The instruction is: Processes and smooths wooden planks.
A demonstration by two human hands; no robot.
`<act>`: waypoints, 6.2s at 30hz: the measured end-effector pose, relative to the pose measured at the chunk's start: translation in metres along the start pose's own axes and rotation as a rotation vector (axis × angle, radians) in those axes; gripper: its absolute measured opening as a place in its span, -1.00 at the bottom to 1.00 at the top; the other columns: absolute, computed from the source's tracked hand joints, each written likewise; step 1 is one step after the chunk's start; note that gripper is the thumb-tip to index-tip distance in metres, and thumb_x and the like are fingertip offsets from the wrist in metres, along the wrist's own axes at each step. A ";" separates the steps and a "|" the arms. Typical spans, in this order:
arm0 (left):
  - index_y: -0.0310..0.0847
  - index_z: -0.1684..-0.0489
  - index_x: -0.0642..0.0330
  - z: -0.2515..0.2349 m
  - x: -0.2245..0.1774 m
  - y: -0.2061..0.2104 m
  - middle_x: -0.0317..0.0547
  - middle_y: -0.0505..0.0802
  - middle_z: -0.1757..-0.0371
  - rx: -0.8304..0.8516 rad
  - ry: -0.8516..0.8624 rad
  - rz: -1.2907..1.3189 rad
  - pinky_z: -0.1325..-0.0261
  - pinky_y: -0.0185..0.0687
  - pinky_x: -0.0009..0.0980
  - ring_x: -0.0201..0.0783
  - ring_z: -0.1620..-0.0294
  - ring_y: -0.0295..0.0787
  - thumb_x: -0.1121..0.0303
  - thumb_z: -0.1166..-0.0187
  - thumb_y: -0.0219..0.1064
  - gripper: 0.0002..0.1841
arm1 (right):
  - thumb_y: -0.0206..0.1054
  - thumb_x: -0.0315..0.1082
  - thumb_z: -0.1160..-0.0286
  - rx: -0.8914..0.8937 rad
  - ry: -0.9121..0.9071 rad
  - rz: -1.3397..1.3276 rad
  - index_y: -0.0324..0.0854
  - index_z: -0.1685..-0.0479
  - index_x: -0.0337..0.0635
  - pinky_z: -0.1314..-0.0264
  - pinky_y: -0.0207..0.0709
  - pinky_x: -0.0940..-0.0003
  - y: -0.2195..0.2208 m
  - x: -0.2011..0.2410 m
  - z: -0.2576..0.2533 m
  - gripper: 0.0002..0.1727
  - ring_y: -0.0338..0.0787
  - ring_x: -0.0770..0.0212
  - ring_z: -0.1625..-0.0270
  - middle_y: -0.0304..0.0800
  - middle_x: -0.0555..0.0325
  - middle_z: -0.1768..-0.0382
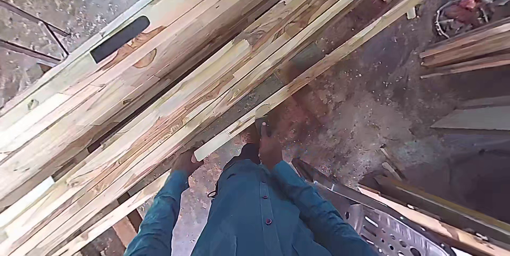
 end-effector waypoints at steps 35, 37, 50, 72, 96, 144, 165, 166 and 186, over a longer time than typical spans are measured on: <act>0.03 -0.91 -0.34 0.019 0.034 0.005 0.08 0.58 -0.67 0.106 0.071 0.019 -0.34 0.51 0.49 0.29 -0.53 0.61 0.27 -0.26 0.56 0.05 | 0.08 -0.23 -0.78 -0.254 0.282 -0.077 0.63 -0.39 -0.25 -0.27 0.60 -0.26 -0.035 0.065 0.024 -0.58 0.73 -0.33 -0.30 0.73 -0.36 -0.20; 0.03 -0.91 -0.32 0.020 0.032 0.003 0.11 0.58 -0.66 0.091 0.058 0.014 -0.36 0.50 0.47 0.29 -0.54 0.60 0.27 -0.28 0.55 0.04 | 0.10 -0.24 -0.78 -0.170 0.260 -0.033 0.64 -0.37 -0.27 -0.35 0.57 -0.29 -0.028 0.082 0.024 -0.60 0.72 -0.33 -0.36 0.74 -0.35 -0.25; 0.35 -0.68 0.06 -0.014 0.039 0.004 0.21 0.63 -0.56 0.222 0.230 0.070 -0.50 0.46 0.36 0.25 -0.57 0.56 0.18 -0.08 0.72 -0.03 | 0.16 -0.17 -0.78 -0.280 0.102 -0.006 0.42 -0.70 -0.13 -0.10 0.72 -0.18 0.016 0.117 0.060 -0.45 0.81 -0.30 -0.11 0.68 -0.40 -0.25; 0.24 -0.81 -0.20 0.021 0.037 0.002 0.13 0.66 -0.57 0.035 0.034 -0.010 -0.39 0.50 0.42 0.27 -0.50 0.65 0.14 -0.26 0.58 -0.06 | 0.28 -0.27 -0.63 0.136 0.179 0.017 0.51 -0.47 -0.37 -0.36 0.62 -0.18 0.085 0.174 0.098 -0.50 0.65 -0.34 -0.42 0.45 -0.49 -0.48; 0.08 -0.90 -0.24 0.040 0.038 0.007 0.12 0.53 -0.70 0.015 0.020 -0.068 -0.55 0.37 0.39 0.22 -0.67 0.47 0.42 -0.55 0.30 -0.17 | 0.22 -0.27 -0.72 -0.210 0.143 -0.053 0.60 -0.46 -0.23 -0.30 0.62 -0.25 -0.014 0.091 0.060 -0.58 0.77 -0.32 -0.26 0.75 -0.38 -0.21; 0.37 -0.69 0.15 0.020 0.085 0.007 0.38 0.58 -0.57 0.165 0.144 0.125 -0.37 0.42 0.56 0.44 -0.51 0.55 0.14 -0.18 0.72 -0.06 | 0.22 -0.32 -0.68 -0.070 0.063 -0.063 0.48 -0.63 -0.18 -0.14 0.73 -0.15 0.131 0.197 0.164 -0.48 0.80 -0.31 -0.16 0.54 -0.48 -0.40; 0.27 -0.74 0.15 0.002 0.096 0.008 0.07 0.88 0.02 0.354 0.254 0.351 0.02 0.88 -0.08 -0.14 0.24 0.91 -0.22 -0.46 0.50 -0.07 | 0.11 -0.12 -0.85 0.287 -0.001 -0.908 0.63 -0.31 -0.22 0.56 0.44 0.53 0.084 0.155 0.178 -0.61 0.52 0.46 0.58 0.67 0.25 0.39; 0.27 -0.73 0.15 0.006 0.095 0.007 0.06 0.89 0.00 0.380 0.265 0.389 0.01 0.89 -0.11 -0.15 0.22 0.92 -0.14 -0.50 0.51 -0.12 | 0.09 -0.09 -0.86 0.272 0.009 -0.953 0.64 -0.22 -0.25 0.57 0.46 0.53 0.084 0.147 0.177 -0.59 0.53 0.46 0.59 0.68 0.24 0.40; 0.41 -0.67 0.11 0.027 0.105 0.019 0.40 0.65 -0.49 0.170 0.093 0.153 -0.40 0.45 0.47 0.42 -0.49 0.58 0.15 -0.23 0.65 -0.13 | 0.24 -0.38 -0.69 -0.147 0.010 -0.137 0.25 -0.80 -0.18 -0.30 0.69 -0.14 0.125 0.197 0.132 -0.34 0.72 -0.33 -0.34 0.45 -0.44 -0.53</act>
Point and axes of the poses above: each hand's wrist, its own z-axis away from the middle knuckle, its own y-axis out of the palm, x = y × z, the point moved 8 cm from there along -z, towards the middle knuckle
